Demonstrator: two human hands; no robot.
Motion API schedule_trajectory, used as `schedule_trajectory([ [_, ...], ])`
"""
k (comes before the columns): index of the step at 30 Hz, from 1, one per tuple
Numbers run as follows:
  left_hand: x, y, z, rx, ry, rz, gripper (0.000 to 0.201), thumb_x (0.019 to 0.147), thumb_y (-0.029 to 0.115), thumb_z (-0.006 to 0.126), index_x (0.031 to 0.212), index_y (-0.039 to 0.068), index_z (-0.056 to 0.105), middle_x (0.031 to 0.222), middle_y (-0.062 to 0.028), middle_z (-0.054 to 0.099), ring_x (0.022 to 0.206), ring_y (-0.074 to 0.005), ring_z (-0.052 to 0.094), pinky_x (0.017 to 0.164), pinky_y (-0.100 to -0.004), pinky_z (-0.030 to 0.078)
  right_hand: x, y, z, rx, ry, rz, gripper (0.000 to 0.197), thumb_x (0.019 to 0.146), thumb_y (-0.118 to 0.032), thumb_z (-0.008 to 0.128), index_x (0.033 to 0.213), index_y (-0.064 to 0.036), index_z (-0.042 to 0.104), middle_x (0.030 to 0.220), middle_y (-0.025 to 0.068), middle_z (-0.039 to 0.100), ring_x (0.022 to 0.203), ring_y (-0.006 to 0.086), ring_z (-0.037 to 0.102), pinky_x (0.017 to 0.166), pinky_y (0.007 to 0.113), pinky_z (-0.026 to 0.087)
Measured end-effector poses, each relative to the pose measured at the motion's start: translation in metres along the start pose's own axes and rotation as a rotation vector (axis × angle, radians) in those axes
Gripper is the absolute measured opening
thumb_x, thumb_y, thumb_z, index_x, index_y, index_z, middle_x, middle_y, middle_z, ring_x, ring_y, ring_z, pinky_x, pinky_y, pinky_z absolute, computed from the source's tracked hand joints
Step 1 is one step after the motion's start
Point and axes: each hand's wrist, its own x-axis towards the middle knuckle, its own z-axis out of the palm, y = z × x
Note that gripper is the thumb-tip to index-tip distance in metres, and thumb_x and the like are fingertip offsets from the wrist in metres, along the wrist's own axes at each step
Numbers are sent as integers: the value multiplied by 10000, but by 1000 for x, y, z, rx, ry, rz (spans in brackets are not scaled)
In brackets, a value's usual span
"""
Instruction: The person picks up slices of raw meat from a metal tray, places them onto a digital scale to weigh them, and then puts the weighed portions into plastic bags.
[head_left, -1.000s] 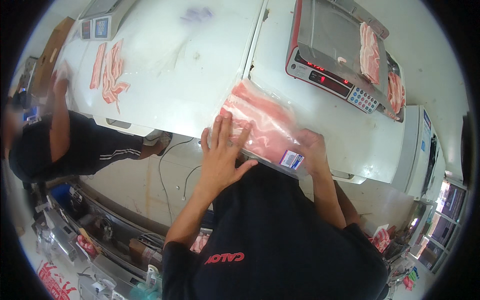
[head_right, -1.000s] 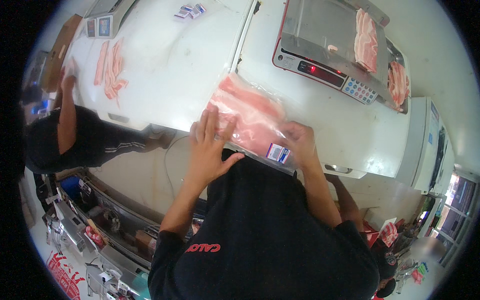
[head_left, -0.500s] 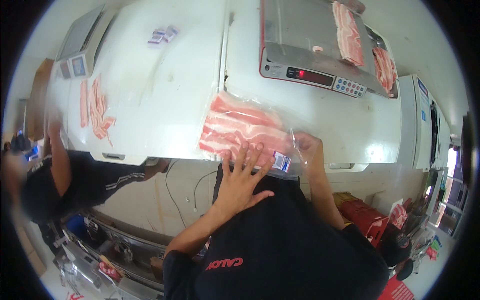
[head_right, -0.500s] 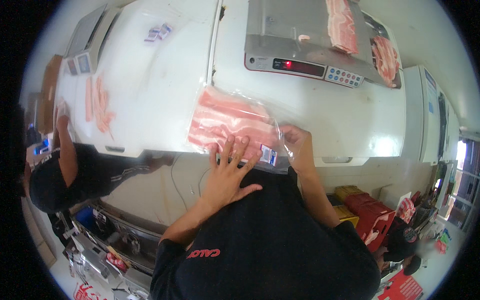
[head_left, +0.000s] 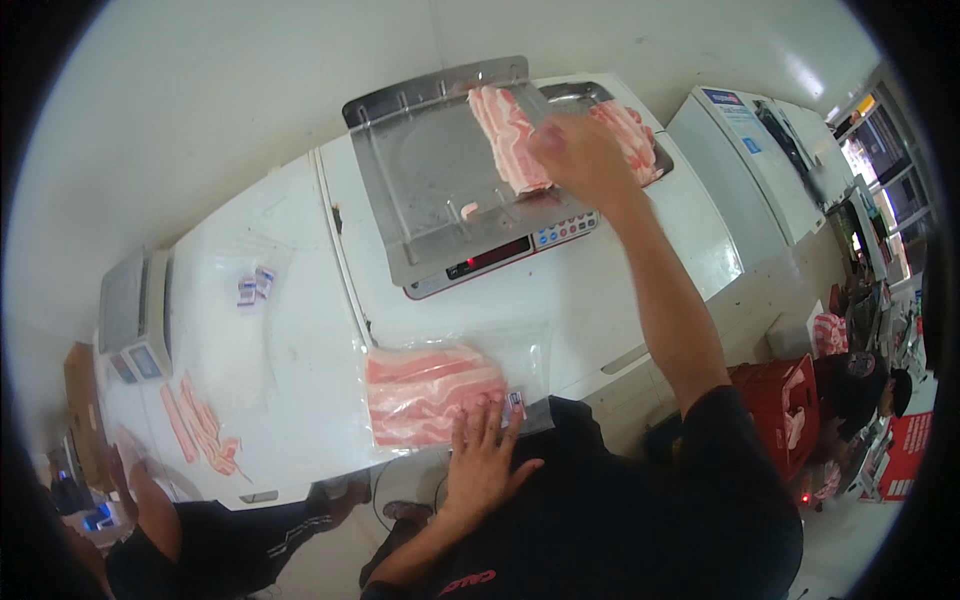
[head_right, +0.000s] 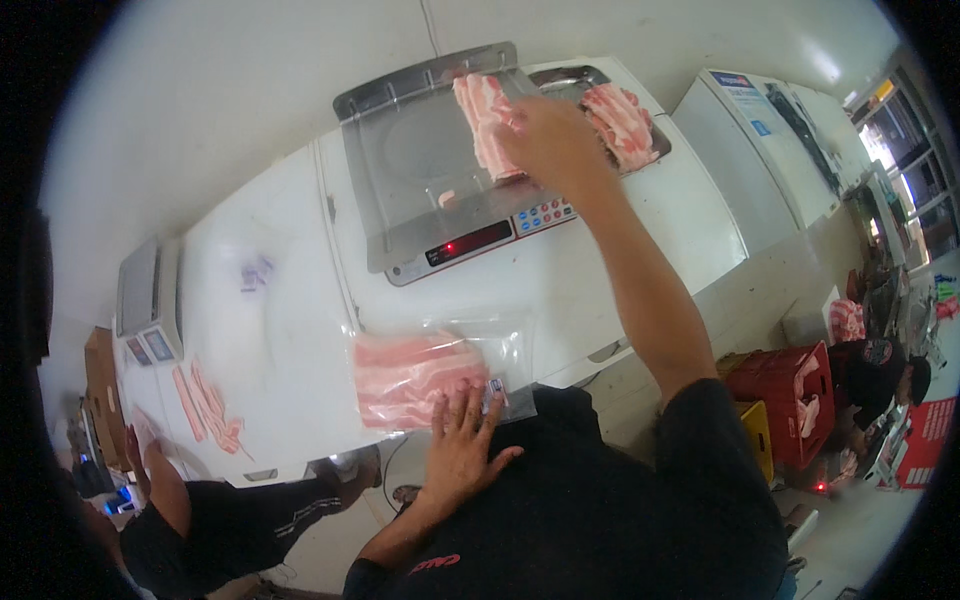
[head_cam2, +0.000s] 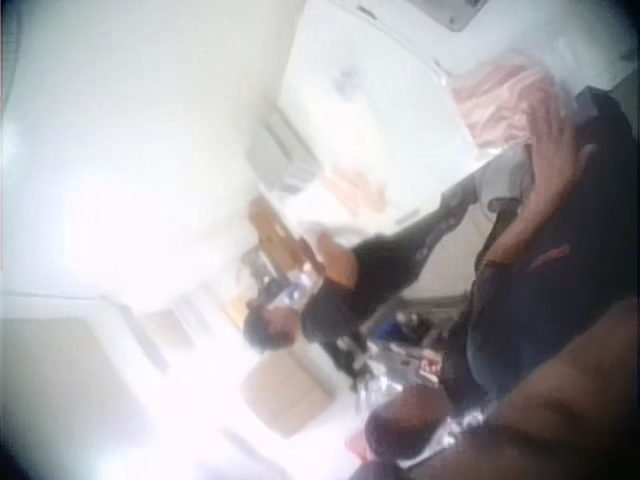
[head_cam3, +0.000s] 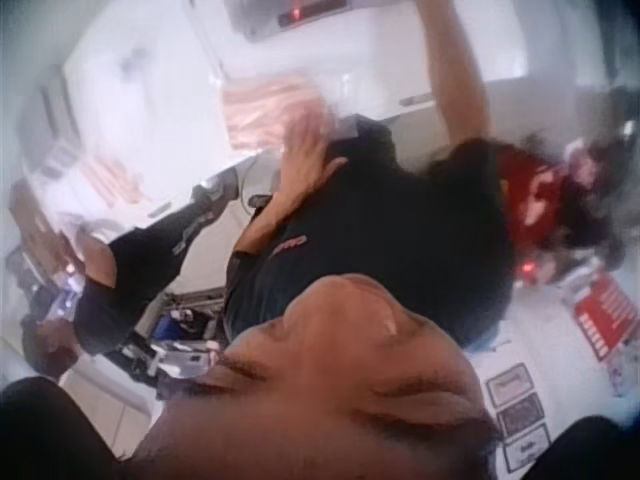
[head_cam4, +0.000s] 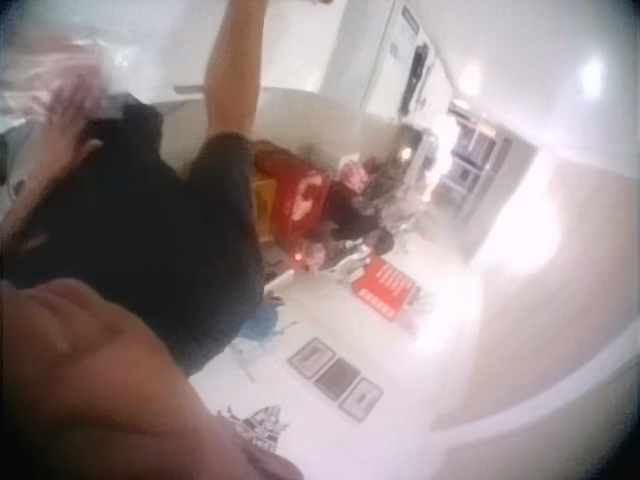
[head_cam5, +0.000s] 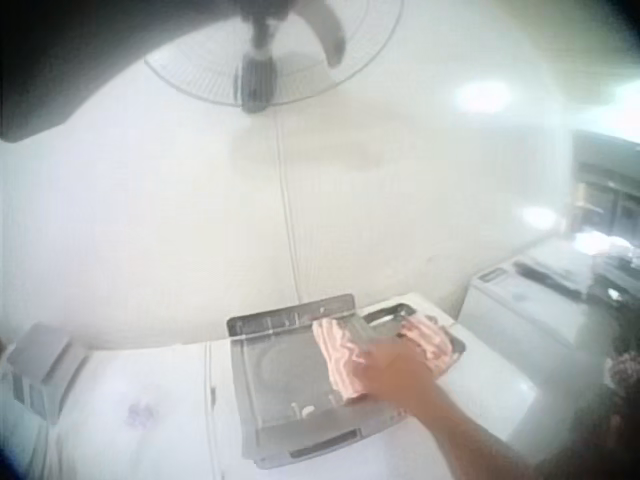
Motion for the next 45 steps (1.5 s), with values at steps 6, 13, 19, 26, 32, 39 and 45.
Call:
schedule_trajectory([
  [6,22,22,-13,3,-14,152,880,939,614,690,1600,92,435,1670,-228,362,1554,-432,325,1250,-647,193,72,64,75,-179,-251,201,588,733,-446,857,1110,-6,761,1074,253,755,1022,420,736,909,494,579],
  [13,35,15,-21,-168,211,140,689,989,425,680,1520,13,527,1621,-247,449,1477,-439,443,1191,-593,319,101,10,127,213,-83,343,323,758,-241,761,1012,-43,780,996,223,765,958,409,752,825,534,579],
  [19,93,12,-69,-707,330,3,646,1037,424,604,1479,-43,549,1481,-249,604,1322,-339,608,1043,-478,485,91,38,78,487,-276,306,307,791,-216,762,1037,-38,715,945,191,767,919,385,756,763,511,588],
  [26,207,19,-174,-1435,837,-243,542,1107,496,485,1336,20,603,1351,-131,673,1208,-260,659,1079,-479,487,-30,-63,-52,633,-228,-189,313,889,-301,755,1019,-45,632,931,160,699,888,376,708,753,485,552],
  [32,168,42,-124,-1130,647,-263,270,1073,233,599,1063,-20,692,1013,-102,736,832,-188,721,938,-362,558,-119,5,-67,1097,-566,-125,643,843,-390,884,1247,-28,537,1031,141,677,963,294,700,813,439,541],
  [39,151,119,-33,-938,516,-589,71,988,46,720,1047,20,690,999,-15,656,904,-78,625,637,-231,486,-267,64,-20,2707,-953,784,1092,941,-696,608,1716,-113,108,1653,219,360,1441,385,469,1178,509,425],
  [45,103,114,20,-446,736,-760,429,905,230,830,1212,32,606,973,-53,604,917,-154,594,752,-282,497,-305,80,4,2672,-1125,864,989,982,-548,544,1719,-108,52,1768,205,111,1603,421,215,1262,626,254],
])
